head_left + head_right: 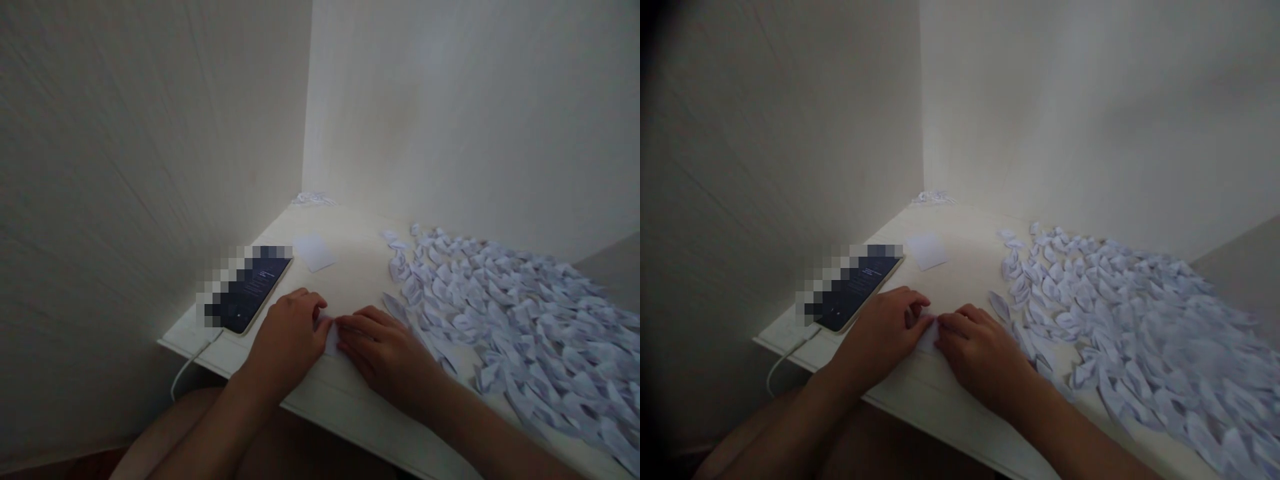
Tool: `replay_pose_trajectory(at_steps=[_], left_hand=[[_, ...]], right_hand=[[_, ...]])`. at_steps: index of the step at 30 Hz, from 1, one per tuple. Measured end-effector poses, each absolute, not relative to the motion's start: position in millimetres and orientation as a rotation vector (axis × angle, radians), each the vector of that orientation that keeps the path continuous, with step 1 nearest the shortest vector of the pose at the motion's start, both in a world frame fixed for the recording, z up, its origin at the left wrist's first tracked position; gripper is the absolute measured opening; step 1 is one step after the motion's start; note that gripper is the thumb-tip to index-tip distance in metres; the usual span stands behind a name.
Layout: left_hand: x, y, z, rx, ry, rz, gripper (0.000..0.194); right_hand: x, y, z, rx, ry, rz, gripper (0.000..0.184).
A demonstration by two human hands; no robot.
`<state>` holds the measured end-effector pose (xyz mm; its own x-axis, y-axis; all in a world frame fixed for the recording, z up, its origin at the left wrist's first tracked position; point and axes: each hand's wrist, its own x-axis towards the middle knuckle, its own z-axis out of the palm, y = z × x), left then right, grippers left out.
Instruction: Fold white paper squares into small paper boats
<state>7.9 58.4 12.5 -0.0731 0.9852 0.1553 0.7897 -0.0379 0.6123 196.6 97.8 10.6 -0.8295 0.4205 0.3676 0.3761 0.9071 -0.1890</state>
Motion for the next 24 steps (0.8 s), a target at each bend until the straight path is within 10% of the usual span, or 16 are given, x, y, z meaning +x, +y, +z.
replay_pose_trajectory(at_steps=[24], left_hand=[[-14,51,12,2.276,1.453,0.815,0.028]], right_hand=[[200,95,8,-0.724,-2.582,0.426,0.018]])
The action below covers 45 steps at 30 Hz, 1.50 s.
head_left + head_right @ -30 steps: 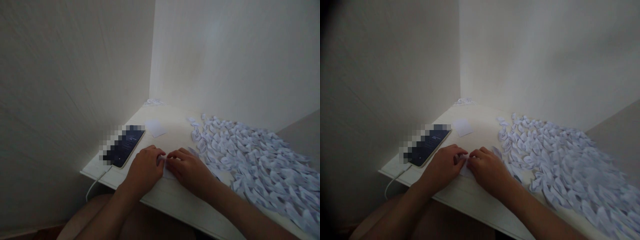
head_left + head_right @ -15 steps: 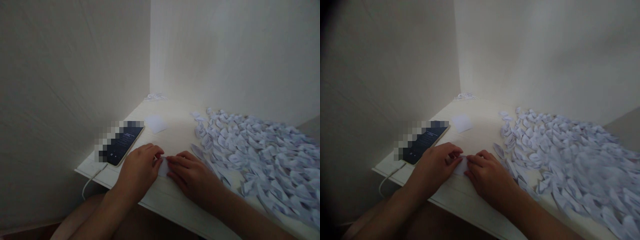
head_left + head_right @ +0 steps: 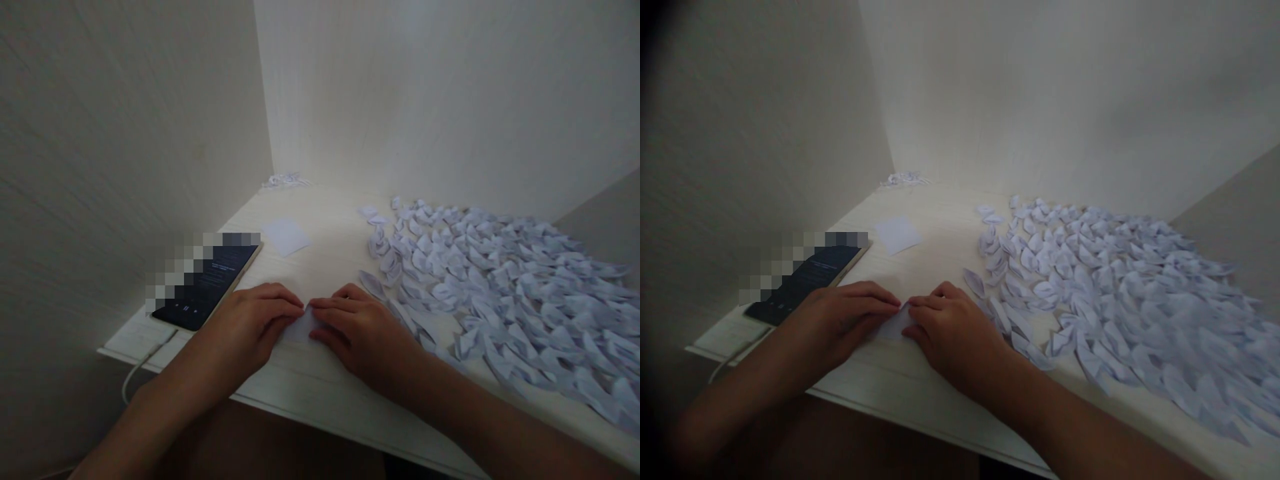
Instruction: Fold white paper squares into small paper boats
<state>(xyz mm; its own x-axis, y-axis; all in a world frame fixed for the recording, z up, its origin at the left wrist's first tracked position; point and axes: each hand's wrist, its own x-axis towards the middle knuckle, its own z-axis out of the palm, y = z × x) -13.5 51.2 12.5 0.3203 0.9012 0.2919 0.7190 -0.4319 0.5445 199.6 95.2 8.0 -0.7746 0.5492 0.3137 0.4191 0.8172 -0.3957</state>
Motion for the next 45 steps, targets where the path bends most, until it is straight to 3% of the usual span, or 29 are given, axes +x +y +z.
replay_pose_trajectory(at_steps=[14,45], left_hand=[[-13,53,7,2.391,1.388,0.795,0.022],[-3,48,13,2.436,1.488,0.632,0.03]], right_hand=[[199,92,12,-0.86,-2.639,0.35,0.018],[201,91,5,-0.748,-2.729,0.168,0.012]])
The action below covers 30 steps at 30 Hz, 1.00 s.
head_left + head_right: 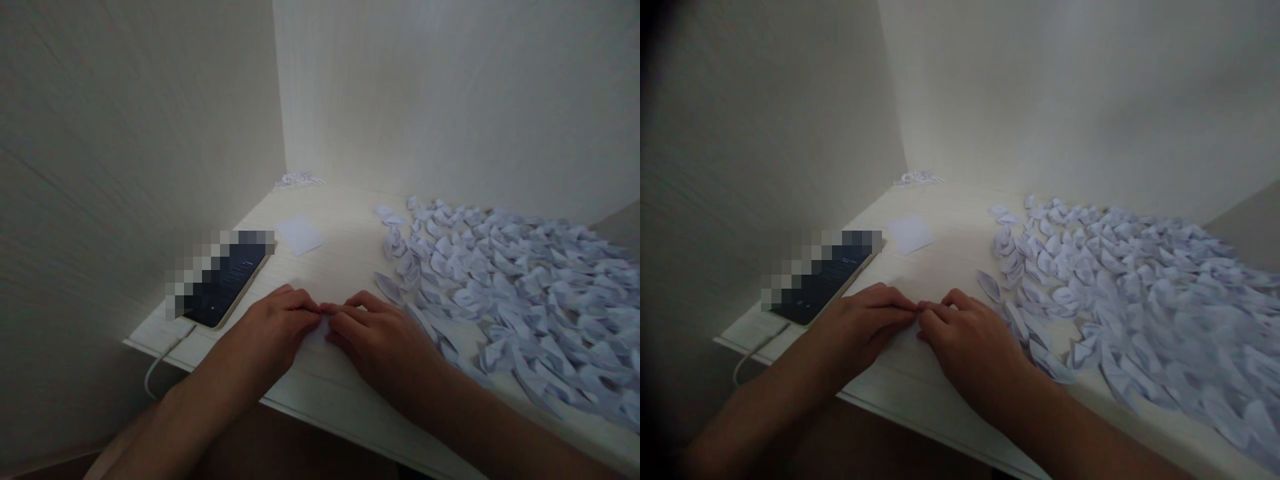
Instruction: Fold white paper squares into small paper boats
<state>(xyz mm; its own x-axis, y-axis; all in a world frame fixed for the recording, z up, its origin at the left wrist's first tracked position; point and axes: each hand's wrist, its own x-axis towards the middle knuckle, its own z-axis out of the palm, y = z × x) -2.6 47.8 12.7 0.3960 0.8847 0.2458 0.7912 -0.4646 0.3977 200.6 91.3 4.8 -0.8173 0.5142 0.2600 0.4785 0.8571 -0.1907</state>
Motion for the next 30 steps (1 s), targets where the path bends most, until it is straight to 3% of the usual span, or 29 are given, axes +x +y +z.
replay_pose_trajectory(at_steps=[17,30], left_hand=[[12,23,9,2.584,1.653,0.334,0.036],[-18,-9,-2,2.634,1.632,0.961,0.03]], right_hand=[[198,87,14,-0.73,-2.876,0.008,0.019],[195,92,11,-0.697,-2.853,-0.153,0.022]])
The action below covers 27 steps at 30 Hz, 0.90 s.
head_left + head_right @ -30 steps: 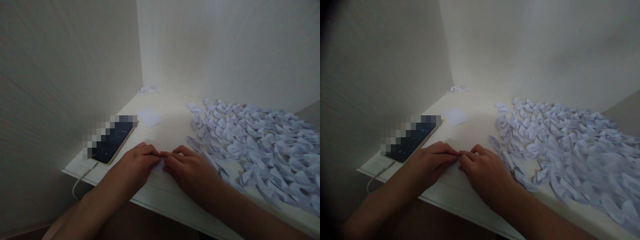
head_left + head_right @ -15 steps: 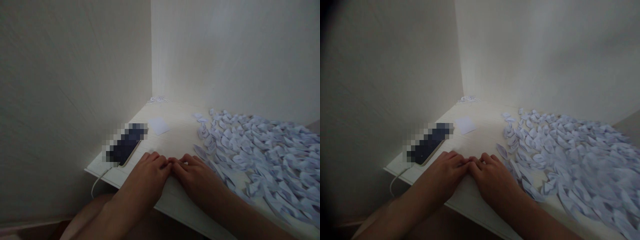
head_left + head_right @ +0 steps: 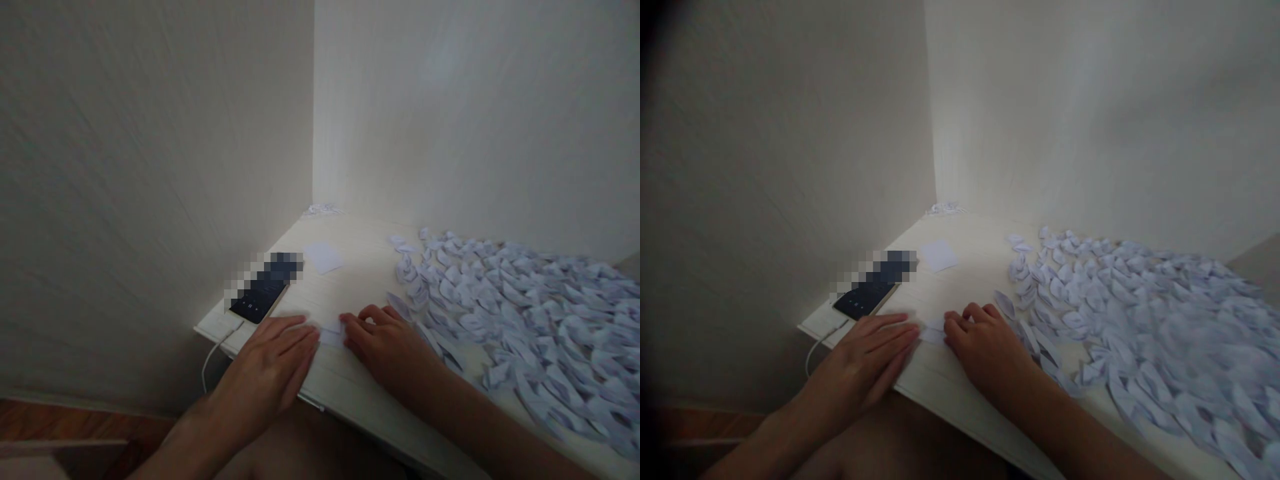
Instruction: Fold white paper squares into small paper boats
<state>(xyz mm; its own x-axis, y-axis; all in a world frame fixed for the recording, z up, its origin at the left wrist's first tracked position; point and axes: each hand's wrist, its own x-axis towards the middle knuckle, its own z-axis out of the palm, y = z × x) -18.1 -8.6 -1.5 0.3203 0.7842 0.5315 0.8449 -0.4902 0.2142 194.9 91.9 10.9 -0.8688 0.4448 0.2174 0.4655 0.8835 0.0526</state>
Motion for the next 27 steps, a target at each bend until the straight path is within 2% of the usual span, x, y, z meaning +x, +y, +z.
replay_pose_trajectory(at_steps=[3,7,16,23,27], left_hand=[[-4,8,-1,-2.524,-1.49,-0.922,0.029],[9,20,-3,-2.671,-1.577,-0.925,0.027],[8,17,-6,-2.646,-1.615,-0.928,0.019],[11,16,-6,-2.678,-1.586,-0.828,0.02],[11,15,-5,-2.676,-1.564,-0.829,0.022]], right_hand=[[196,93,10,-0.691,-2.813,-0.079,0.021],[196,93,13,-0.746,-2.734,0.191,0.013],[194,98,16,-1.168,-2.463,0.578,0.039],[185,103,25,-1.25,-2.382,0.83,0.038],[185,101,25,-1.266,-2.339,0.826,0.036]])
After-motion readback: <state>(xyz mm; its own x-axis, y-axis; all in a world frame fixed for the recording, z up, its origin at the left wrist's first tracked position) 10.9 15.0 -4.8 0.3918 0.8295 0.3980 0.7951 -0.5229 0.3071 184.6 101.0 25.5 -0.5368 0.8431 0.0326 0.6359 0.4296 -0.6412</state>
